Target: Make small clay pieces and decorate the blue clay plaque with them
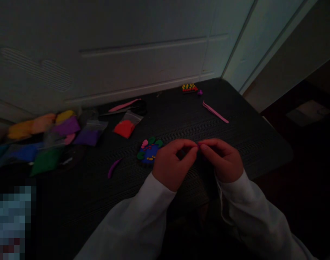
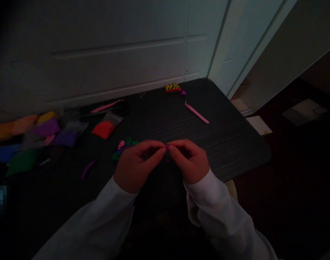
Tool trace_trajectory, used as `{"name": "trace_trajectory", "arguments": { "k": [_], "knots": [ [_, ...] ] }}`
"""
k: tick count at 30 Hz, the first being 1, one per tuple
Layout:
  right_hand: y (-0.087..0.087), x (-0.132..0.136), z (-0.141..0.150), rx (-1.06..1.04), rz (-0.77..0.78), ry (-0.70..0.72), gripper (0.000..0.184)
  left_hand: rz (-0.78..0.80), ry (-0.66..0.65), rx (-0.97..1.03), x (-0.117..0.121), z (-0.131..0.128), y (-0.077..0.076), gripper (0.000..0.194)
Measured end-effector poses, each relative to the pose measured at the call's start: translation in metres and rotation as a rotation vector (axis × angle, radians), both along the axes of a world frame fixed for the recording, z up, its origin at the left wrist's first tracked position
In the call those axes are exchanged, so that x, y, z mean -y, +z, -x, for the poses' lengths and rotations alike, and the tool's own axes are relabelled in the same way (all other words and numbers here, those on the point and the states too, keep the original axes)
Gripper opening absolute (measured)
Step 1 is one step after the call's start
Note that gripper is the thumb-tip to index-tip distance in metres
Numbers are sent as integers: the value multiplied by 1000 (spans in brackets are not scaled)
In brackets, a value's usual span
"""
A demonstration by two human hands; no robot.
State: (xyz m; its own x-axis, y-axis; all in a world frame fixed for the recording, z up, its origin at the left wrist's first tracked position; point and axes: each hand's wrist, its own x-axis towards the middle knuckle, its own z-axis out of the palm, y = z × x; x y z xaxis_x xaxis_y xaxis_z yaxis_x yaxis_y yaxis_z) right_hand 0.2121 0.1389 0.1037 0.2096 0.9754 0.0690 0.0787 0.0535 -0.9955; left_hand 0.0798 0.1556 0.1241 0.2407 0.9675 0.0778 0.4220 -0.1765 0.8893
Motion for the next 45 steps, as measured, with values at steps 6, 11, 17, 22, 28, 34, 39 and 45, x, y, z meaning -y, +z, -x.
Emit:
{"name": "trace_trajectory", "arguments": {
  "k": [6, 11, 17, 22, 28, 34, 39, 45],
  "knots": [
    [2, 1, 1, 37, -10, 22, 10, -6, 24, 0, 0, -1, 1, 12],
    [3, 2, 0, 80, -29, 43, 13, -34, 27, -20, 0, 0, -1, 12],
    [1, 2, 4, 146, -67, -17, 11, -102, 40, -79, 1, 1, -1, 11],
    [-1, 2, 3, 117, -74, -37, 9, -54, 49, -14, 2, 0, 2, 12],
    [-4, -1, -2, 6, -89, 17, 7, 175, 6, 221, -1, 0, -3, 14],
    [-4, -1, -3, -26, -66, -58, 6, 168, 89, 196, -6, 2, -2, 15],
    [-10, -5, -13, -109, -65, -143, 7, 61, 46, 50, -5, 3, -3, 16],
    [-16, -11, -33, -127, -46, -233, 10, -291, -78, -275, -6, -5, -20, 13]
  ]
}}
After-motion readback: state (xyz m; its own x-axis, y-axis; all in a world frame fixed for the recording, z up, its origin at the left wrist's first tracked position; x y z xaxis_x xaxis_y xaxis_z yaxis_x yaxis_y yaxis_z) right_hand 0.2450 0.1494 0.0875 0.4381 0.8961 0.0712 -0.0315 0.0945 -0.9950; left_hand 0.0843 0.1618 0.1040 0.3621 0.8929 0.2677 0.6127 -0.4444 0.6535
